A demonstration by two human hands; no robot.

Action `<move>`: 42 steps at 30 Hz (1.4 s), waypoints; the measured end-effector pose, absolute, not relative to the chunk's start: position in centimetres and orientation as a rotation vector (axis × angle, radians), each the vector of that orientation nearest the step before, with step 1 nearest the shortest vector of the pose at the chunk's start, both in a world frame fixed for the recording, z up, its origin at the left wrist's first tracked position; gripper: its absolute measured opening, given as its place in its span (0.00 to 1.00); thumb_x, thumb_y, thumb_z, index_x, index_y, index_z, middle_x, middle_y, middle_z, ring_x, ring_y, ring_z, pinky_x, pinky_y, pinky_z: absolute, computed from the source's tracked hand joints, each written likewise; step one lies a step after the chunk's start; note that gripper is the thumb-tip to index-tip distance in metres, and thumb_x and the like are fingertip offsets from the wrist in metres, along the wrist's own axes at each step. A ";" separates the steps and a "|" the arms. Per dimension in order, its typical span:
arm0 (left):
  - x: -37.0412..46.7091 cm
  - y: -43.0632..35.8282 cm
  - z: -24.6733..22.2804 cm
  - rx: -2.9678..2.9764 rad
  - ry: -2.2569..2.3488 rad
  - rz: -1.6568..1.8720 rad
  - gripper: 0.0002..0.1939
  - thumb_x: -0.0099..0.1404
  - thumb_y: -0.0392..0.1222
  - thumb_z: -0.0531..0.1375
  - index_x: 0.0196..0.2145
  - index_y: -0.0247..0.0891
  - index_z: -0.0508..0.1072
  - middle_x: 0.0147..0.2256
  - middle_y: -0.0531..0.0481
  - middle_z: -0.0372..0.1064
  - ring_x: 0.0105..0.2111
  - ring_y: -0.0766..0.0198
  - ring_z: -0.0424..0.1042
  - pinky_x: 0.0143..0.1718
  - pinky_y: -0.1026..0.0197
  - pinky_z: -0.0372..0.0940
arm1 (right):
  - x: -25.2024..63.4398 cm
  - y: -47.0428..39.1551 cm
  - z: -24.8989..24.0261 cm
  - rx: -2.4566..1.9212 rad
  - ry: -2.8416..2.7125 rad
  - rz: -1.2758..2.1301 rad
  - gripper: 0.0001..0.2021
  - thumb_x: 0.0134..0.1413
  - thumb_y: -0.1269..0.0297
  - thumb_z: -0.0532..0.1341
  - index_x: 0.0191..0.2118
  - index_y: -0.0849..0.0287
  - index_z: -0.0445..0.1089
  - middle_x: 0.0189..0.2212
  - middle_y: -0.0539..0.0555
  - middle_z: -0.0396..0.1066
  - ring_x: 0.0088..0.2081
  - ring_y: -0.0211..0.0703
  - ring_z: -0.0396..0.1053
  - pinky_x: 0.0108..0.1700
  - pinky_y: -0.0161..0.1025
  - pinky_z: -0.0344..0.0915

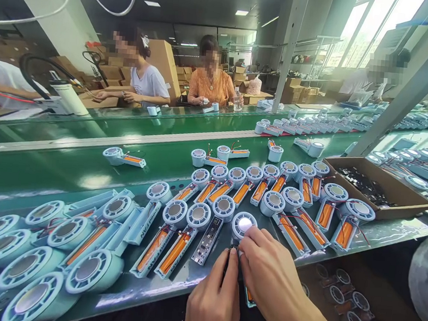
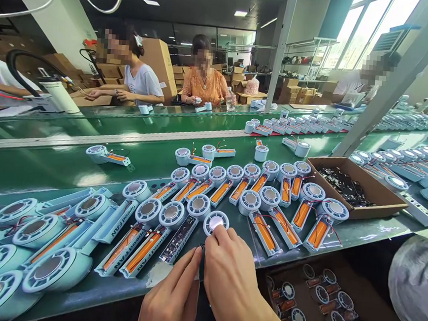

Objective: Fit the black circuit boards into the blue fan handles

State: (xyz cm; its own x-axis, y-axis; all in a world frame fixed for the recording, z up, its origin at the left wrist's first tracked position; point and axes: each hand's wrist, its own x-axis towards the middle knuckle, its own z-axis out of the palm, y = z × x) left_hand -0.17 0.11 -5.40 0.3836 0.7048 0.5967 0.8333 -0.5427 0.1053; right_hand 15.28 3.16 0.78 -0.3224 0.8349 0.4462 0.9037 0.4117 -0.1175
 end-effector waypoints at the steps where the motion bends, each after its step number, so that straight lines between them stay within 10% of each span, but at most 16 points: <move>1: -0.1 0.1 -5.4 -2.417 -1.371 -0.875 0.21 0.72 0.31 0.51 0.59 0.34 0.69 0.52 0.39 0.77 0.43 0.58 0.82 0.40 0.64 0.77 | 15.2 3.2 0.7 -1.479 -2.230 -0.208 0.12 0.52 0.80 0.61 0.26 0.56 0.66 0.28 0.53 0.70 0.29 0.45 0.65 0.31 0.41 0.56; 33: 0.2 -0.4 -5.8 -2.370 -1.394 -0.920 0.20 0.71 0.29 0.54 0.59 0.35 0.70 0.53 0.36 0.76 0.46 0.57 0.81 0.41 0.63 0.76 | 14.6 3.0 0.8 -1.610 -2.174 -0.144 0.11 0.51 0.78 0.61 0.23 0.57 0.68 0.24 0.53 0.71 0.25 0.43 0.68 0.27 0.39 0.53; 42: -0.5 0.6 -4.4 -2.575 -1.534 -1.362 0.22 0.69 0.27 0.51 0.56 0.38 0.73 0.51 0.43 0.78 0.50 0.62 0.78 0.52 0.63 0.72 | 16.4 3.5 1.3 -1.390 -2.150 0.345 0.10 0.60 0.79 0.58 0.32 0.58 0.71 0.34 0.52 0.72 0.34 0.41 0.70 0.36 0.35 0.61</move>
State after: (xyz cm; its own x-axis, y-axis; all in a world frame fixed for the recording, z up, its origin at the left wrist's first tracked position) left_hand -0.52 0.58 -4.41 0.2280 0.7867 0.5738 0.6627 -0.5571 0.5005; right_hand 16.44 3.53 1.27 -0.3135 0.8984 0.3076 0.7568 0.4320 -0.4905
